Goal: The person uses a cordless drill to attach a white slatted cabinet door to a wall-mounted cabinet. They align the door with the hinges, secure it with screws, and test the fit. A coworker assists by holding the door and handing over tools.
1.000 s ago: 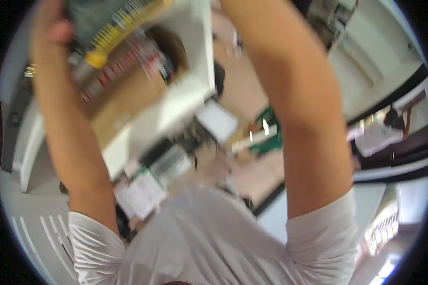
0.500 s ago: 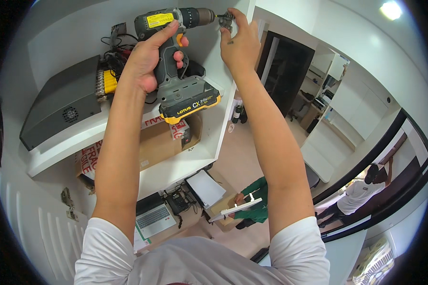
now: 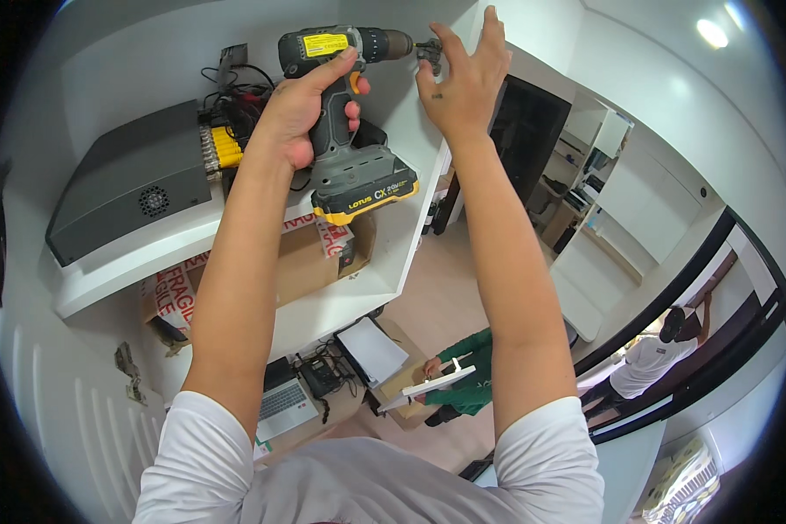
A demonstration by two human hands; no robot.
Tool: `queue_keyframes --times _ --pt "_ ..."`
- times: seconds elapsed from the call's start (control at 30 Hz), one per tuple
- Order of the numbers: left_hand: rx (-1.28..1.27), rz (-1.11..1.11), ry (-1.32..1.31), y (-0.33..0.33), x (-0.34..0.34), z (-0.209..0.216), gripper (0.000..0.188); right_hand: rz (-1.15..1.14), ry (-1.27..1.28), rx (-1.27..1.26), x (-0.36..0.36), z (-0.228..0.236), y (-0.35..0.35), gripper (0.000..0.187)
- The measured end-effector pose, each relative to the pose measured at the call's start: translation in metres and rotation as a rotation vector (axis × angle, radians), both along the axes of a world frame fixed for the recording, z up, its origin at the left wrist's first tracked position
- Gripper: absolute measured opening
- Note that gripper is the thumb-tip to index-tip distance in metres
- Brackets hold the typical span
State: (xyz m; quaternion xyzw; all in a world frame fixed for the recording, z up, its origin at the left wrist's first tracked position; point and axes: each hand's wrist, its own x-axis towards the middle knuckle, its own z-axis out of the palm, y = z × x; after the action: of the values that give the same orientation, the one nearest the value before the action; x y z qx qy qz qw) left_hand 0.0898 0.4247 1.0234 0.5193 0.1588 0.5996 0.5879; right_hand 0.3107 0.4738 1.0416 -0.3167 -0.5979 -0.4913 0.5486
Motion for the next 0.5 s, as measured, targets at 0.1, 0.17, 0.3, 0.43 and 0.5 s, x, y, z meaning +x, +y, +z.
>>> queue_keyframes --times 0.1,0.17,0.3,0.43,0.5 --pt "-0.002 0.003 0.004 -0.002 -0.003 0.001 0.036 -0.046 -0.033 -0.041 -0.011 0.008 0.000 0.052" --pt "-0.001 -0.001 0.005 -0.002 -0.003 0.002 0.036 -0.053 -0.014 -0.035 -0.009 0.008 0.006 0.045" --pt "0.003 0.006 0.000 -0.003 -0.002 0.001 0.036 -0.059 0.017 -0.030 -0.006 0.006 0.017 0.033" --pt "0.015 0.010 -0.003 -0.005 -0.003 0.000 0.036 -0.036 0.015 -0.010 -0.007 0.007 0.017 0.027" --pt "0.013 0.001 -0.003 -0.004 -0.004 -0.001 0.036 -0.047 0.017 -0.007 -0.009 0.007 0.017 0.026"
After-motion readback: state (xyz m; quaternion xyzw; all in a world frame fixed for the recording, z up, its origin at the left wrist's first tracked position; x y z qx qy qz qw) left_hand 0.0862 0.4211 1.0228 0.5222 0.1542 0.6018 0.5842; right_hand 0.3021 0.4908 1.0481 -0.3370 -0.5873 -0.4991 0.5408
